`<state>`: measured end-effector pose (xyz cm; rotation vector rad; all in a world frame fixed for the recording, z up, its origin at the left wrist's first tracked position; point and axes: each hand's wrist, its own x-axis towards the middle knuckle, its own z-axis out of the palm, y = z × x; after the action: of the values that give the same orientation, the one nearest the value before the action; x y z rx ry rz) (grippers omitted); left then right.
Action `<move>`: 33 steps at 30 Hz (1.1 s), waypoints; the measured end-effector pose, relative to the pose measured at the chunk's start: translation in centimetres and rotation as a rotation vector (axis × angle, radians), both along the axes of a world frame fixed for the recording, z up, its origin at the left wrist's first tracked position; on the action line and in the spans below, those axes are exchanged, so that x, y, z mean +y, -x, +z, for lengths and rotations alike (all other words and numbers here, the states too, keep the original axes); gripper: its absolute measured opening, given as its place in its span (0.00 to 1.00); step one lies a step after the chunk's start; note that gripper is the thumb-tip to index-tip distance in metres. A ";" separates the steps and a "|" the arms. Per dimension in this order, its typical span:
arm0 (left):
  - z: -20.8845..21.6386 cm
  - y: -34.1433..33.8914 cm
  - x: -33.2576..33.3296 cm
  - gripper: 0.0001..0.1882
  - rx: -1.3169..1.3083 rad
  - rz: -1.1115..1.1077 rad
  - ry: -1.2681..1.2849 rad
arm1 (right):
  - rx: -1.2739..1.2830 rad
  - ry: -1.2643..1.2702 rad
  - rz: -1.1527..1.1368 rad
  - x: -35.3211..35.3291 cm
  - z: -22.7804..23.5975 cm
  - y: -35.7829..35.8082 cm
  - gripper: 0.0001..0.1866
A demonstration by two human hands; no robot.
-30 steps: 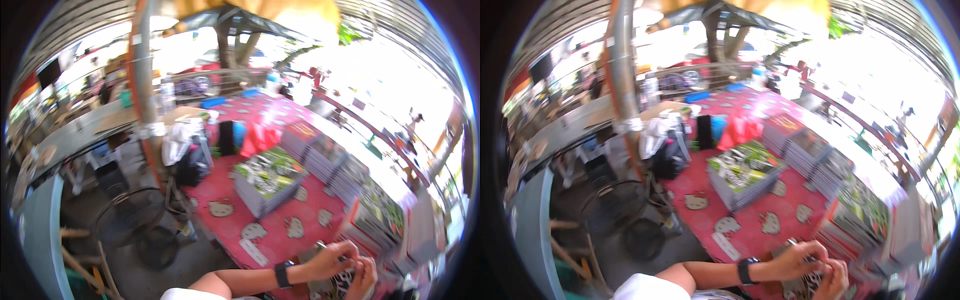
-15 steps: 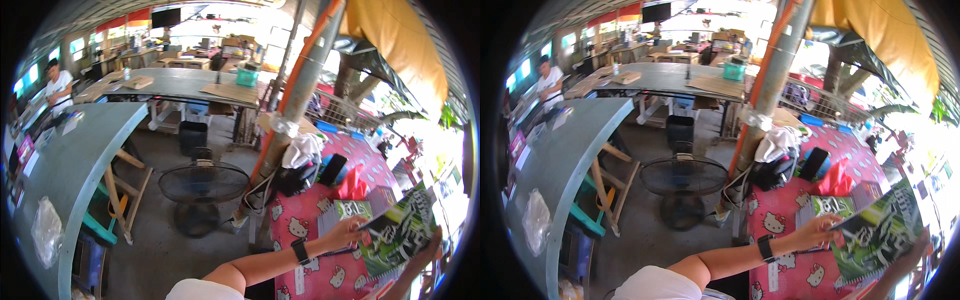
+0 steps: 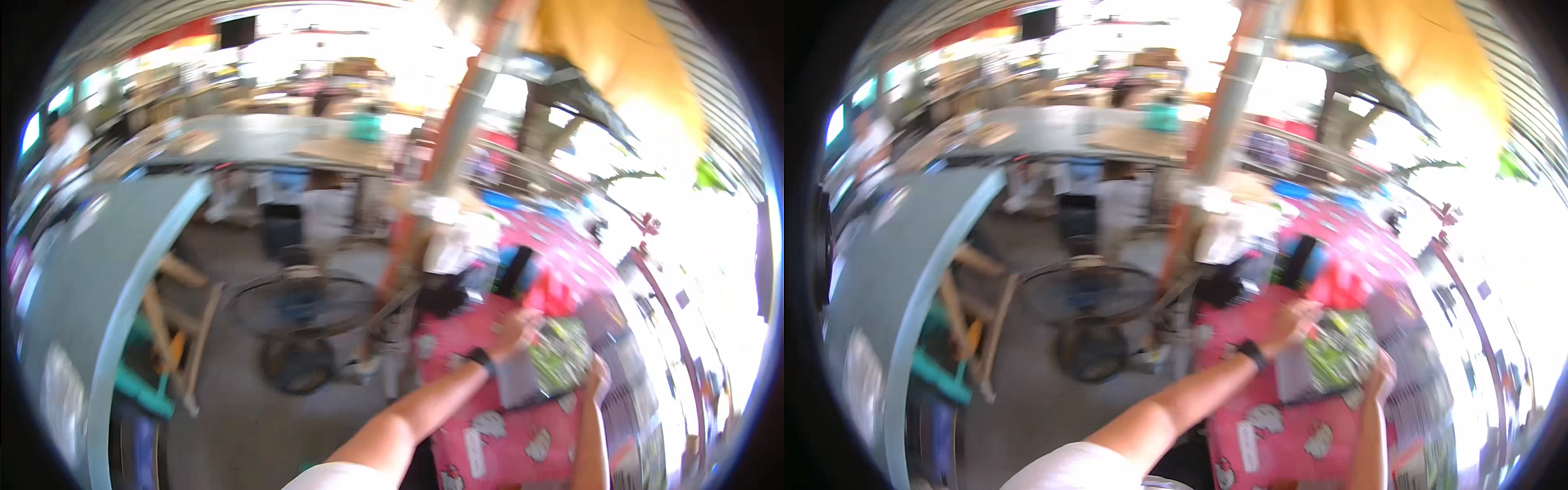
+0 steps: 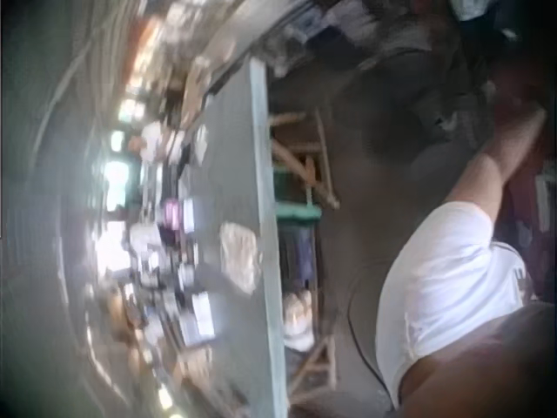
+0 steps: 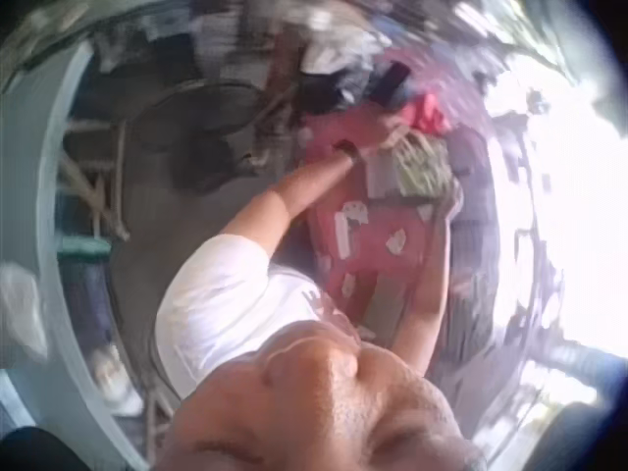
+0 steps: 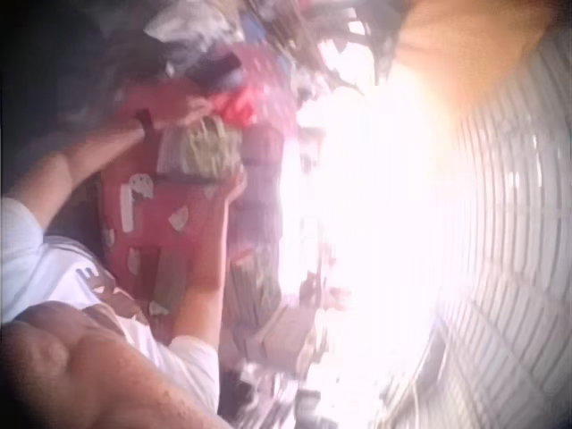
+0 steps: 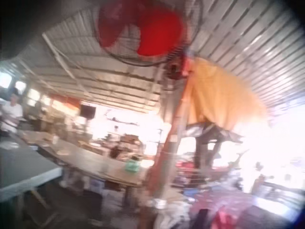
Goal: The person threads spiral coils through the holes of notebooks by hand and places the bound notebooks onto stacks on a table.
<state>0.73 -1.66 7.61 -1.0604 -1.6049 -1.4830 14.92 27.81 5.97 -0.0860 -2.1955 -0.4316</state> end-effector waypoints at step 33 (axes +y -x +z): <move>7.7 -16.6 -15.3 0.07 -0.418 -1.158 0.717 | -1.075 0.788 0.291 -28.4 16.0 -19.2 0.06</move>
<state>17.34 -16.98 15.34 -2.5161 -1.9790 -1.9285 34.15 -0.60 21.94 0.0640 -3.2311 0.7605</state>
